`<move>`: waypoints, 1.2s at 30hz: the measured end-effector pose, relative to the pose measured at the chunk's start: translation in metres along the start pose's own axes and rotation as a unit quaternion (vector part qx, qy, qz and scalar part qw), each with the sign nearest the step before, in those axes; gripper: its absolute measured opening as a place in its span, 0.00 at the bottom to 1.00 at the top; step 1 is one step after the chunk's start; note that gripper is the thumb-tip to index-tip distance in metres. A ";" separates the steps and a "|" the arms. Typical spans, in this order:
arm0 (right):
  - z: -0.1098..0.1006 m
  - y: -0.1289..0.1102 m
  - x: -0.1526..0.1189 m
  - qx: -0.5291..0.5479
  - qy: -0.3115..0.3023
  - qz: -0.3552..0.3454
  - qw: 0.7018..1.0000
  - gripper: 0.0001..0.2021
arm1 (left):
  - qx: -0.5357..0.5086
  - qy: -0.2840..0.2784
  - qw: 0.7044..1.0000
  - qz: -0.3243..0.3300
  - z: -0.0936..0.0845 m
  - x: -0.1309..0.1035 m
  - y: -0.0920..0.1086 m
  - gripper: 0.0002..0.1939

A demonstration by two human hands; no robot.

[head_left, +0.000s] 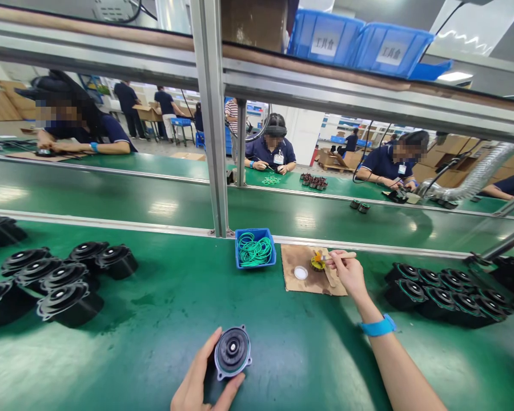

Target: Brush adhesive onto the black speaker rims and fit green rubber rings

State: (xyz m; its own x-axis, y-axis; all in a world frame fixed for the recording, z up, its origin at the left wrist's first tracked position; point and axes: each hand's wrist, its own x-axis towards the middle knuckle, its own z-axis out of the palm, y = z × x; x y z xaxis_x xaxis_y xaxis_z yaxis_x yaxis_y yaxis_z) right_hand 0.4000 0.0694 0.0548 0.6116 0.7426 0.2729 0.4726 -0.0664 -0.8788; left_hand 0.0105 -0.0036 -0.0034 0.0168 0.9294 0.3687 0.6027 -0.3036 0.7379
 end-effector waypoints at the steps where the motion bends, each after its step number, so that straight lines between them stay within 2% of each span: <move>1: -0.002 -0.001 0.000 0.009 -0.015 0.002 1.000 0.35 | -0.001 0.000 1.000 0.002 0.000 0.000 0.000 0.31; 7: -0.012 -0.003 -0.004 0.038 -0.064 0.011 0.997 0.32 | -0.011 -0.002 1.000 0.005 -0.001 0.001 0.000 0.30; 13: -0.007 0.007 -0.004 0.015 -0.087 0.002 0.996 0.26 | -0.012 0.003 1.000 0.008 -0.001 0.001 0.000 0.30; 18: -0.007 0.008 -0.004 -0.007 -0.072 -0.006 0.997 0.22 | -0.010 0.001 1.000 0.028 -0.003 0.002 -0.005 0.29; 24: -0.014 0.002 -0.003 -0.011 -0.045 -0.002 0.999 0.20 | 0.024 -0.035 0.993 0.111 -0.010 0.008 -0.014 0.28; 29: -0.018 0.005 0.002 -0.017 -0.044 0.003 0.999 0.19 | 0.016 -0.023 0.997 0.066 -0.008 0.007 -0.014 0.28; 34: -0.022 0.006 0.003 -0.033 -0.055 -0.002 0.998 0.16 | 0.016 -0.038 0.995 0.094 -0.009 0.009 -0.013 0.28; 36: -0.023 0.004 0.003 -0.038 -0.051 -0.007 0.998 0.14 | 0.014 -0.034 0.996 0.085 -0.010 0.009 -0.013 0.28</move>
State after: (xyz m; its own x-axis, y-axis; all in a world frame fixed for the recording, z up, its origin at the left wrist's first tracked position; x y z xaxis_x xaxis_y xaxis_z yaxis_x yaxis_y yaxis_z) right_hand 0.4184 0.0555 0.0609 0.5384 0.8080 0.2394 0.5292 -0.1031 -0.8422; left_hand -0.0053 0.0068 -0.0035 0.1734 0.8772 0.4477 0.6093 -0.4527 0.6510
